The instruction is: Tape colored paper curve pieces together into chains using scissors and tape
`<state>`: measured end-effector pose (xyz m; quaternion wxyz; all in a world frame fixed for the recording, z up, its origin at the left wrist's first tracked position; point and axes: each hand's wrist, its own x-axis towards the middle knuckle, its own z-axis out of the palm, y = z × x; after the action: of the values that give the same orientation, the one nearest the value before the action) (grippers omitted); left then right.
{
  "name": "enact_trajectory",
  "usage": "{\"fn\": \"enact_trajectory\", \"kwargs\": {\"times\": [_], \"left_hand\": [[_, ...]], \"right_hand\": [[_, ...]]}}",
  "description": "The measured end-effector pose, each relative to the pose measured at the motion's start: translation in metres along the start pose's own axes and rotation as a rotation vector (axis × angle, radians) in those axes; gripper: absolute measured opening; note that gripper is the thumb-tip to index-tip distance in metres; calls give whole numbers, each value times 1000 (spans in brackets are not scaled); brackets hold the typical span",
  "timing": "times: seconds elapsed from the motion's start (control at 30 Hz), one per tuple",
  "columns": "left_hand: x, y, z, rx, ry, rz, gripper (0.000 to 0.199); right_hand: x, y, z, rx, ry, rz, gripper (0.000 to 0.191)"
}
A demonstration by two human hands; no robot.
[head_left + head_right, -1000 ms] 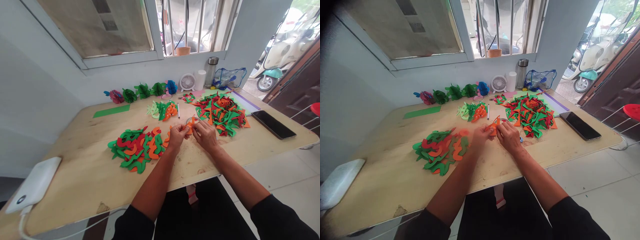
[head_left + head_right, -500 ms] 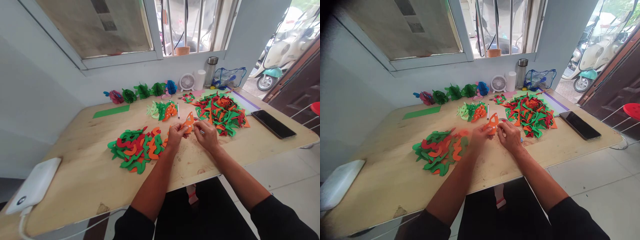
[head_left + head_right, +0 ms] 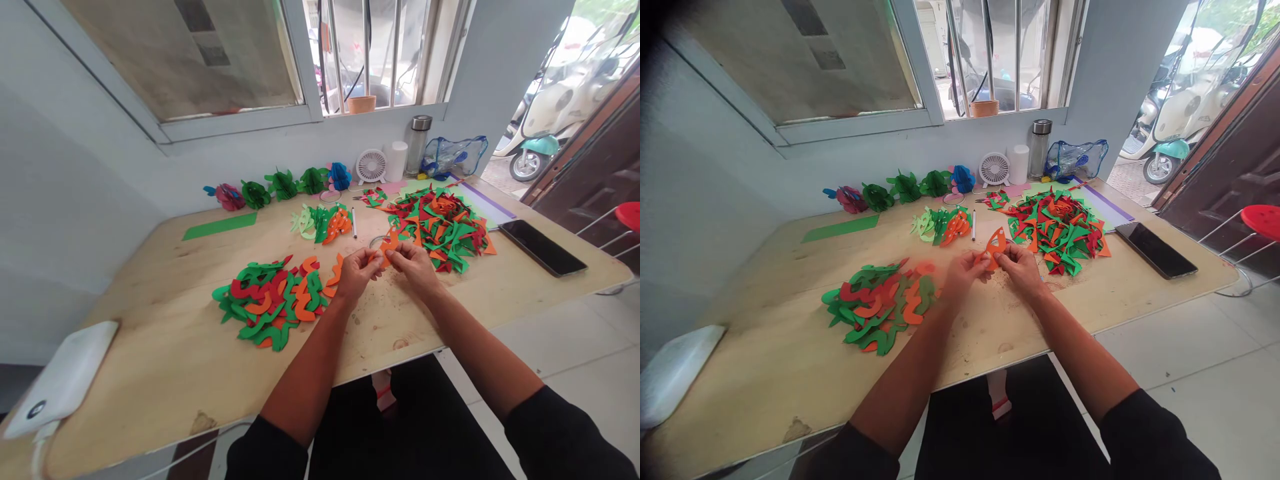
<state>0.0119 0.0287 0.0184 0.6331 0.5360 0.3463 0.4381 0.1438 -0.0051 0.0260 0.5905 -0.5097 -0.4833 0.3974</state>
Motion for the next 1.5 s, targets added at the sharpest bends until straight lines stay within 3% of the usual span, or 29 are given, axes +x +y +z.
{"fn": "enact_trajectory", "kwargs": {"times": [0.13,0.3,0.57,0.73,0.9,1.23,1.5], "left_hand": [[3,-2,-3,-124,7,-42,34],[5,-5,-3,-166,33,-83,35],[1,-2,1,-132,0,-4,34],[1,2,2,-109,52,-8,30],[2,0,2,-81,86,-54,31],[-3,-5,2,89,-78,-75,27],[-5,-5,3,145,-161,-3,24]], "right_hand": [[2,3,-2,62,6,17,35],[2,3,-2,-52,-24,-4,40],[2,5,0,-24,-68,14,37],[6,13,-4,125,47,82,31],[6,14,-6,158,66,-6,29],[2,6,-4,38,112,-13,26],[5,11,-9,-26,135,-30,24]]}}
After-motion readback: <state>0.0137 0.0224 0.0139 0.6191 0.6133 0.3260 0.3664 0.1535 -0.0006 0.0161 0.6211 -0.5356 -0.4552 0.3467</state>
